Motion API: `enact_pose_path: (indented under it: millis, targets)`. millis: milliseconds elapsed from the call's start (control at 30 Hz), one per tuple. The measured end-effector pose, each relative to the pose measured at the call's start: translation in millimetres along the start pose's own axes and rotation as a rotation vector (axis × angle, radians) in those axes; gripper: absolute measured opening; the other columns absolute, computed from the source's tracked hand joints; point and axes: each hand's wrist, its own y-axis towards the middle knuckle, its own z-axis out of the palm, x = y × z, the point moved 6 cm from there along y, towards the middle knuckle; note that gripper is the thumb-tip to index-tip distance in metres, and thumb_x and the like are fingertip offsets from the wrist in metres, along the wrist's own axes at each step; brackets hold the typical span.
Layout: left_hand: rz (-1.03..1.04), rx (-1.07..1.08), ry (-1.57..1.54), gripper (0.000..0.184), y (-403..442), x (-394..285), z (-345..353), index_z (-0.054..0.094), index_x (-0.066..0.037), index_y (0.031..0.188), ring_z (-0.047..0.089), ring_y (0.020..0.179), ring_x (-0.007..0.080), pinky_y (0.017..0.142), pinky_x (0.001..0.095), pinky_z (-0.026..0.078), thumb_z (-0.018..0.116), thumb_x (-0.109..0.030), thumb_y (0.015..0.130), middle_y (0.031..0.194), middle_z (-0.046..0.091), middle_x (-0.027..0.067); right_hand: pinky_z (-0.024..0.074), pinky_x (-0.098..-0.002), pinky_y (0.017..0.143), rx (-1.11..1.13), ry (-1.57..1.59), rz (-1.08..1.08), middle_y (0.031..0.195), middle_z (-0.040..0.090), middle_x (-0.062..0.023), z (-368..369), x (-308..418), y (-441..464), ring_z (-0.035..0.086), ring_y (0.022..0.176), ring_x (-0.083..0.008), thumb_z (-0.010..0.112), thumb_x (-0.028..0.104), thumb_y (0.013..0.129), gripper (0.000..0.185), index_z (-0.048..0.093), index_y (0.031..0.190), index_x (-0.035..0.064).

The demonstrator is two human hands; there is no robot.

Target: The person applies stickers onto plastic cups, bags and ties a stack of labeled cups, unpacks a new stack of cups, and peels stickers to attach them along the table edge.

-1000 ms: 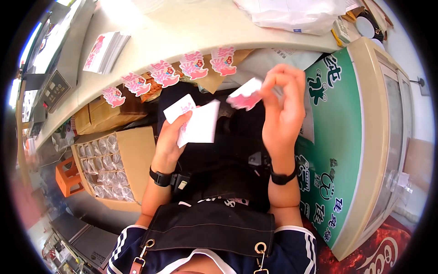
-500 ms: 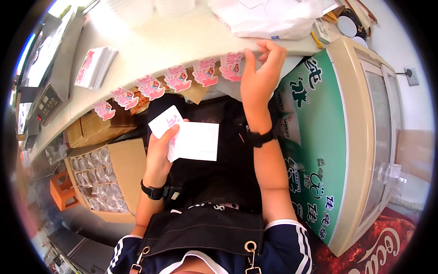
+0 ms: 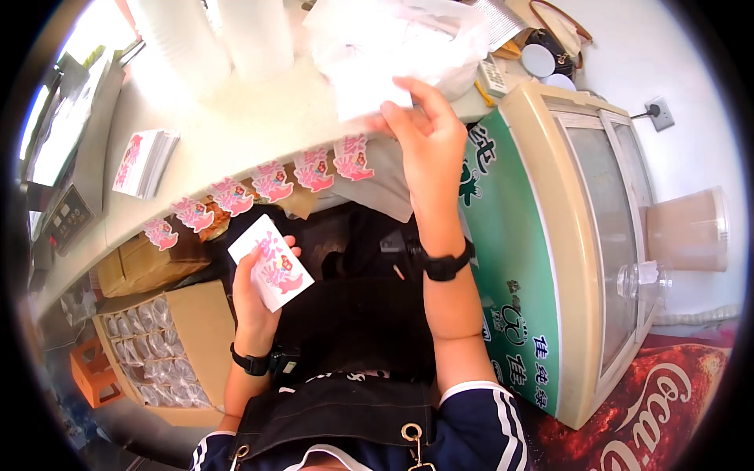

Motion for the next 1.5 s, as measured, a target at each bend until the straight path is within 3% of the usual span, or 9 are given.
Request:
enact_pose_path:
  millis: [67,167,300,467,600,667,700,933,1500]
  targets:
    - [0.018,-0.005,0.057,0.043,-1,1,-2,0.047,0.009,0.127,0.065,0.105,0.0336,0.088,0.0417,0.054,0.048,-0.019,0.094,0.118,0.063,0.026,0.0504,-0.0242,0.079,-0.049,0.017,-0.168,0.113,0.062,-0.0123,0,6,8,0.063,0.088,-0.0121,0.065,0.004,0.089,0.041,0.053,0.128,-0.0066]
    - [0.061,0.01,0.133,0.041,-6,-4,4,0.047,0.009,0.127,0.066,0.104,0.0325,0.086,0.0399,0.055,0.049,-0.016,0.095,0.116,0.063,0.0256,0.0489,-0.03,0.091,0.051,-0.008,-0.062,0.13,0.052,-0.0141,15,4,-5,0.06,0.107,-0.0182,0.066,0.004,0.087,0.063,0.037,0.142,-0.0022]
    - [0.079,0.026,0.184,0.04,-9,-6,14,0.047,0.008,0.127,0.067,0.102,0.0315,0.086,0.0396,0.056,0.049,-0.015,0.095,0.116,0.064,0.0253,0.0478,-0.035,0.093,0.049,-0.166,-0.295,0.112,0.061,-0.0126,30,-2,-33,0.056,0.113,-0.0228,0.065,0.003,0.084,0.063,0.038,0.141,0.0035]
    - [0.053,0.043,0.165,0.038,-10,-3,23,0.049,0.009,0.126,0.067,0.102,0.0322,0.087,0.0406,0.055,0.051,-0.013,0.095,0.114,0.064,0.0259,0.047,-0.0349,0.088,0.217,-0.597,-0.632,0.105,0.063,-0.0141,44,20,-42,0.06,0.102,-0.0273,0.067,0.004,0.082,0.03,0.063,0.112,0.0015]
    - [0.131,0.027,0.11,0.033,-14,-6,29,0.052,0.008,0.124,0.068,0.098,0.0269,0.085,0.036,0.055,0.054,-0.008,0.095,0.11,0.067,0.0203,0.05,-0.0303,0.071,0.522,-0.472,-0.289,0.092,0.065,-0.0096,67,15,-80,0.062,0.077,-0.0212,0.069,0.003,0.082,0.025,0.066,0.107,0.0022]
    - [0.221,-0.065,0.188,0.023,-12,-2,14,0.062,0.003,0.113,0.065,0.086,0.0115,0.075,0.0263,0.051,0.061,-0.007,0.092,0.099,0.068,0.0055,0.0499,-0.0291,0.067,0.569,-0.436,-0.189,0.09,0.064,-0.0101,70,6,-98,0.061,0.073,-0.0206,0.069,0.002,0.082,0.026,0.066,0.107,0.0023]
    - [0.229,-0.065,0.212,0.023,-13,-2,15,0.062,0.002,0.113,0.065,0.086,0.0112,0.075,0.026,0.051,0.062,-0.007,0.092,0.099,0.068,0.0054,0.0495,-0.034,0.066,0.503,-0.441,-0.349,0.084,0.062,-0.0112,70,3,-105,0.059,0.073,-0.0267,0.07,0.003,0.081,0.023,0.066,0.104,0.0012]
    - [0.249,-0.038,0.313,0.028,-19,1,21,0.061,0.002,0.117,0.065,0.092,0.0124,0.081,0.0273,0.05,0.065,-0.004,0.09,0.104,0.068,0.0064,0.0497,-0.0341,0.064,0.214,-0.515,-0.649,0.084,0.065,-0.0099,59,10,-123,0.06,0.075,-0.0262,0.073,-0.004,0.072,0.026,0.07,0.097,0.0004]
    - [0.425,-0.059,0.51,0.035,-27,2,21,0.058,0.002,0.118,0.061,0.095,0.0107,0.087,0.0262,0.049,0.07,-0.002,0.086,0.105,0.065,0.0059,0.0474,-0.0353,0.074,0.357,-0.386,-0.301,0.085,0.061,-0.0085,44,6,-115,0.057,0.084,-0.0268,0.072,0.002,0.076,0.013,0.062,0.085,0.0033]
